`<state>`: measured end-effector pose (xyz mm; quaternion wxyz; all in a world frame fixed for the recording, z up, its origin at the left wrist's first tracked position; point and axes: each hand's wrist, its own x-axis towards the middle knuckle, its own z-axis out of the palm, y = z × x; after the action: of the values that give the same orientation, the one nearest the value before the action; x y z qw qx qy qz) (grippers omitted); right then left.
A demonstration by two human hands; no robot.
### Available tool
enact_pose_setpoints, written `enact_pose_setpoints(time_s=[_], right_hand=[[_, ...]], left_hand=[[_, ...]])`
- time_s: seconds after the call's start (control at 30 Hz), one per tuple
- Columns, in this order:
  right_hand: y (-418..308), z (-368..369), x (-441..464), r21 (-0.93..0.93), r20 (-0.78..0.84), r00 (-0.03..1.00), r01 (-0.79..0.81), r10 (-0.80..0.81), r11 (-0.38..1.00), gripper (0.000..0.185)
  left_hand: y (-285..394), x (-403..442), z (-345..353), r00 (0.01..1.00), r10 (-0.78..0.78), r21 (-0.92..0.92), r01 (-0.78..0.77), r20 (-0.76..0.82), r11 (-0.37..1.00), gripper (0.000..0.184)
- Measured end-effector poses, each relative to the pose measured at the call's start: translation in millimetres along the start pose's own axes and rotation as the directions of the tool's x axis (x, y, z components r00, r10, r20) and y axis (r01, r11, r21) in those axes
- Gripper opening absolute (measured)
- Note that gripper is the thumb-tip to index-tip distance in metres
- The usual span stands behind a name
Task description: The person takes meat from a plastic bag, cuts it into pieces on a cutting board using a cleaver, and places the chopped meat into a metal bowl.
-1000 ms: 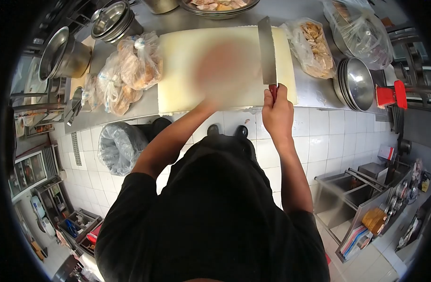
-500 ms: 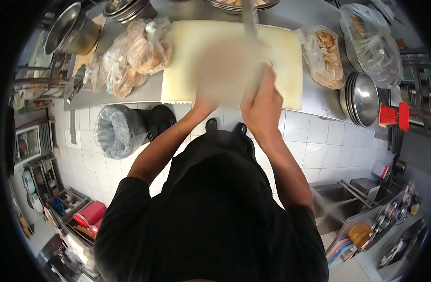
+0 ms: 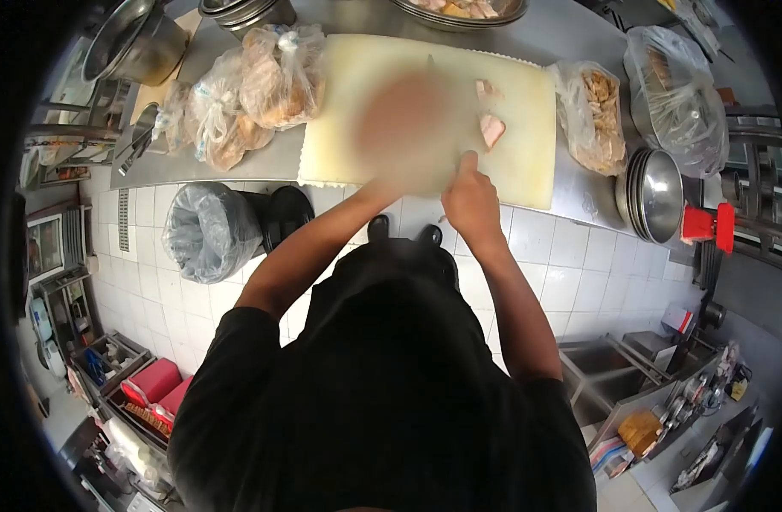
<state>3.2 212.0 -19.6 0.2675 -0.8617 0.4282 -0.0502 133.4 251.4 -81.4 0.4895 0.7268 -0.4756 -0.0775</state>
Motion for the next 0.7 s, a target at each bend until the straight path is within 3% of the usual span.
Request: enact_pose_setpoints(time_s=[0.13, 0.17, 0.23, 0.33, 0.37, 0.47, 0.5, 0.6, 0.63, 0.7], right_hand=[[10.9, 5.4, 12.9, 0.022, -0.023, 1.000, 0.009, -0.008, 1.000, 0.023], [15.3, 3.2, 22.6, 0.084, 0.040, 0.999, -0.016, 0.012, 0.996, 0.024], [17.8, -13.7, 42.5, 0.205, 0.147, 0.988, -0.078, 0.048, 0.976, 0.026], [41.2, 0.0, 47.5, 0.246, 0.092, 0.996, -0.042, 0.020, 0.968, 0.025], [51.0, 6.2, 42.9, 0.219, -0.142, 0.977, 0.189, -0.160, 0.957, 0.020], [56.5, -16.8, 21.0, 0.485, -0.036, 0.998, -0.035, 0.060, 0.874, 0.017], [52.1, -26.9, 12.0, 0.656, -0.040, 0.991, -0.072, 0.130, 0.751, 0.017], [55.4, -54.3, -4.5, 0.790, 0.001, 0.947, -0.197, 0.320, 0.581, 0.016], [67.5, -49.9, -4.4, 0.820, -0.038, 0.935, -0.173, 0.353, 0.545, 0.017], [89.1, -40.7, -5.5, 0.821, -0.080, 0.921, -0.157, 0.382, 0.549, 0.017]], left_hand=[[-1.7, 13.5, 0.3, 1.000, 0.015, -0.065, -0.014, 0.021, 0.998, 0.032], [1.7, 9.9, -2.5, 0.999, 0.021, -0.080, -0.018, 0.034, 0.997, 0.028], [-15.5, 1.9, 8.5, 0.979, -0.032, -0.119, 0.057, 0.201, 0.991, 0.031], [-30.5, 8.1, 17.7, 0.992, 0.038, -0.100, -0.025, 0.124, 0.995, 0.033], [-30.9, 8.8, 19.8, 0.996, 0.073, -0.084, -0.068, 0.060, 0.994, 0.034], [-42.2, 5.4, 43.9, 0.995, 0.090, -0.046, -0.089, 0.030, 0.995, 0.033], [-39.3, 5.8, 47.8, 0.996, 0.089, -0.041, -0.087, 0.032, 0.995, 0.032], [-15.6, 19.2, 48.4, 0.991, 0.073, -0.032, -0.070, 0.114, 0.997, 0.032], [-15.9, 25.2, 49.8, 0.985, 0.073, -0.003, -0.073, 0.156, 0.997, 0.033], [-17.0, 34.6, 52.6, 0.979, 0.112, 0.090, -0.129, 0.171, 0.988, 0.032]])
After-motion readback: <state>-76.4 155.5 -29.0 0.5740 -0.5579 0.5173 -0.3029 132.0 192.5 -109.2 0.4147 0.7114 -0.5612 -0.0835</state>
